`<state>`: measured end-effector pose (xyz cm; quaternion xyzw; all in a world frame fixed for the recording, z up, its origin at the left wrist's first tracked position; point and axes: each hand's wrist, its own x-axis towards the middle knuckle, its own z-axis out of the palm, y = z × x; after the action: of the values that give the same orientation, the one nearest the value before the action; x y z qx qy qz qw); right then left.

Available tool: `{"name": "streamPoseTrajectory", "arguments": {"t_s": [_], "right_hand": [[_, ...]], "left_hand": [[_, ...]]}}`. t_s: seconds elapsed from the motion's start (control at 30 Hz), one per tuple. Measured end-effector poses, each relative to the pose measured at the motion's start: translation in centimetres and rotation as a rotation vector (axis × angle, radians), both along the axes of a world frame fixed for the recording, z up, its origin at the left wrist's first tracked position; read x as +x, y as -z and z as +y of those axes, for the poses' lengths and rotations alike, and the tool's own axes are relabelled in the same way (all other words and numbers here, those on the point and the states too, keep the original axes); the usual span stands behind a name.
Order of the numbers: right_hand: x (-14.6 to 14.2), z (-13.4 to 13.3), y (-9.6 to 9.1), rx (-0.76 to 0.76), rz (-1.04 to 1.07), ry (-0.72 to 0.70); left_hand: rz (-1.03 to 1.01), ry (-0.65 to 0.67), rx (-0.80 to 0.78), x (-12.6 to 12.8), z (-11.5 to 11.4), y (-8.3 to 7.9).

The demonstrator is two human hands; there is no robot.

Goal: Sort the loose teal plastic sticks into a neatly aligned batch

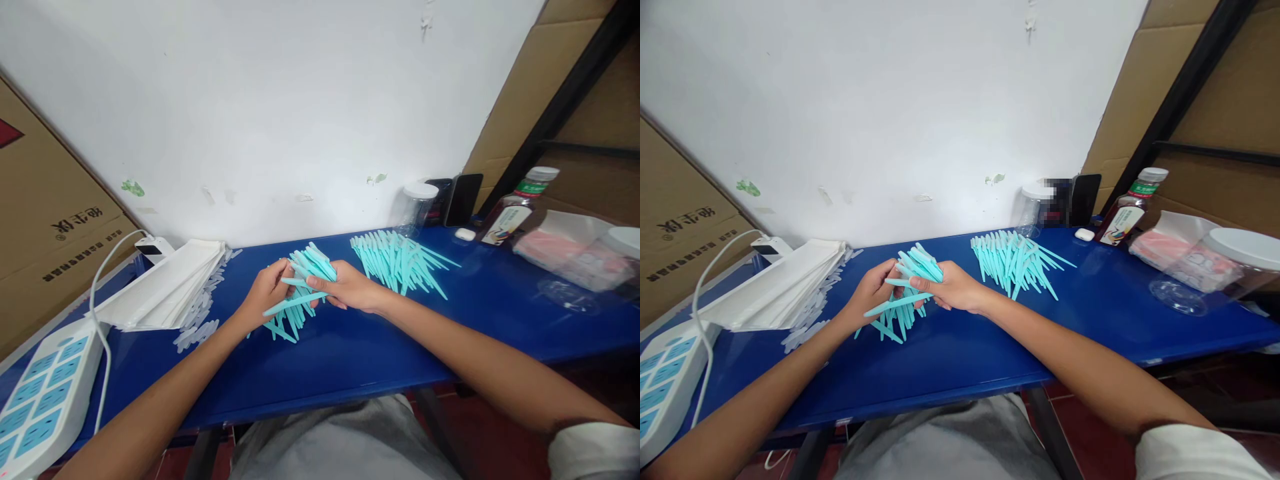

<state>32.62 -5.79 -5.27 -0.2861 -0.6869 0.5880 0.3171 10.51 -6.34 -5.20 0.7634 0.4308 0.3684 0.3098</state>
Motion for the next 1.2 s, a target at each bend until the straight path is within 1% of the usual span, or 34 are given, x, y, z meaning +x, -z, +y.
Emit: {"name": "streamPoseTrajectory", "arguments": {"t_s": [0.3, 0.43, 0.5, 0.7, 0.83, 0.97, 1.07, 1.2], "right_hand": [[0.2, -0.2, -0.7, 0.007, -0.001, -0.006], [0.4, -0.1, -0.9, 0.025, -0.031, 0.021], [0.4, -0.1, -1.0, 0.043, -0.043, 0.026], [0.5, 0.1, -1.1, 0.137, -0.074, 0.024], [0.7, 0.2, -1.0, 0.142, -0.113, 0.039], [0.8, 0.2, -1.0, 0.14, -0.136, 0.042], [0.8, 0.3, -1.0, 0.137, -0.143, 0.053], [0.8, 0.3, -1.1, 0.147, -0.139, 0.056]], "left_hand": [[-0.032, 0.143, -0.038, 0.0, -0.6, -0.5], [-0.026, 0.221, -0.116, -0.4, -0.2, -0.9], [-0.016, 0.215, -0.151, -0.5, 0.0, -1.2], [-0.001, 0.171, -0.178, -0.5, 0.1, -1.5], [-0.013, 0.155, -0.289, -0.6, 0.2, -1.3], [-0.103, 0.156, -0.419, -1.0, 0.4, -1.2], [-0.2, 0.173, -0.508, -1.2, 0.6, -1.1], [-0.324, 0.161, -0.618, -1.3, 0.6, -0.9]]}}
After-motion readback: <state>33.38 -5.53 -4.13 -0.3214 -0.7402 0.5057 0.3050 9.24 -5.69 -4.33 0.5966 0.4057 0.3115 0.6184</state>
